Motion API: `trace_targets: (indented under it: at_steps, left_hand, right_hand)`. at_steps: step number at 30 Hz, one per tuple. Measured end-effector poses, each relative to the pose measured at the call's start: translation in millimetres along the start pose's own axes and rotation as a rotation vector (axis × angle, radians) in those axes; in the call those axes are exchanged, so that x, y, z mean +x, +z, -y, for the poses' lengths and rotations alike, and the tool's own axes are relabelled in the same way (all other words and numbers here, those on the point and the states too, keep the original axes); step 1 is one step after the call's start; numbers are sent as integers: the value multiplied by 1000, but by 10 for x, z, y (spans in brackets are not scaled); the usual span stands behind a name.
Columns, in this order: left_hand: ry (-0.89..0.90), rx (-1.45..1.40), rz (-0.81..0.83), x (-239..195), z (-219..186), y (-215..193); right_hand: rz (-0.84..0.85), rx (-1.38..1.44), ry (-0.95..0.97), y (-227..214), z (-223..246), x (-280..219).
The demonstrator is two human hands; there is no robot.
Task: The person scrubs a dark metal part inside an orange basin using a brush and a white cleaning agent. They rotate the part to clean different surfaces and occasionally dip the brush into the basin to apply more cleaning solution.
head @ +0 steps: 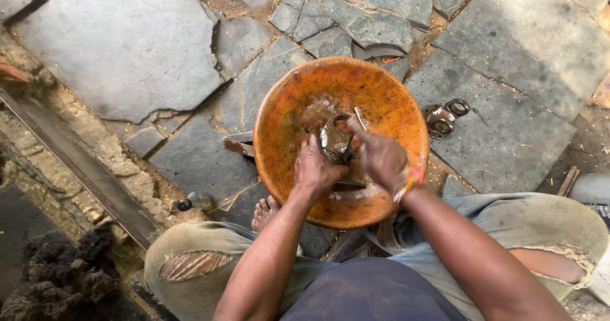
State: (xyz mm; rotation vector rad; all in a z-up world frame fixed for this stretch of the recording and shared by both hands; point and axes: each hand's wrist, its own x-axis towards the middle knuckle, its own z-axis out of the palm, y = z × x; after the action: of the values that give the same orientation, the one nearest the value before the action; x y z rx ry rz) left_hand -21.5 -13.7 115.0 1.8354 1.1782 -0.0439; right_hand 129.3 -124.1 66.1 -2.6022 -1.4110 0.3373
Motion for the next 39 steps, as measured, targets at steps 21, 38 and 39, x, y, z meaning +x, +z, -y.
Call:
trace_targets:
  at_steps: [21,38,39]
  left_hand:
    - [-31,58,90,165,111,-59]
    - [61,82,51,211,502,137]
    - [85,90,46,245,489,120]
  right_hand:
    - [146,-45,-432,-298,84,-70]
    - [188,-129,45,61,-94,148]
    - [117,-87,44,90,-106,74]
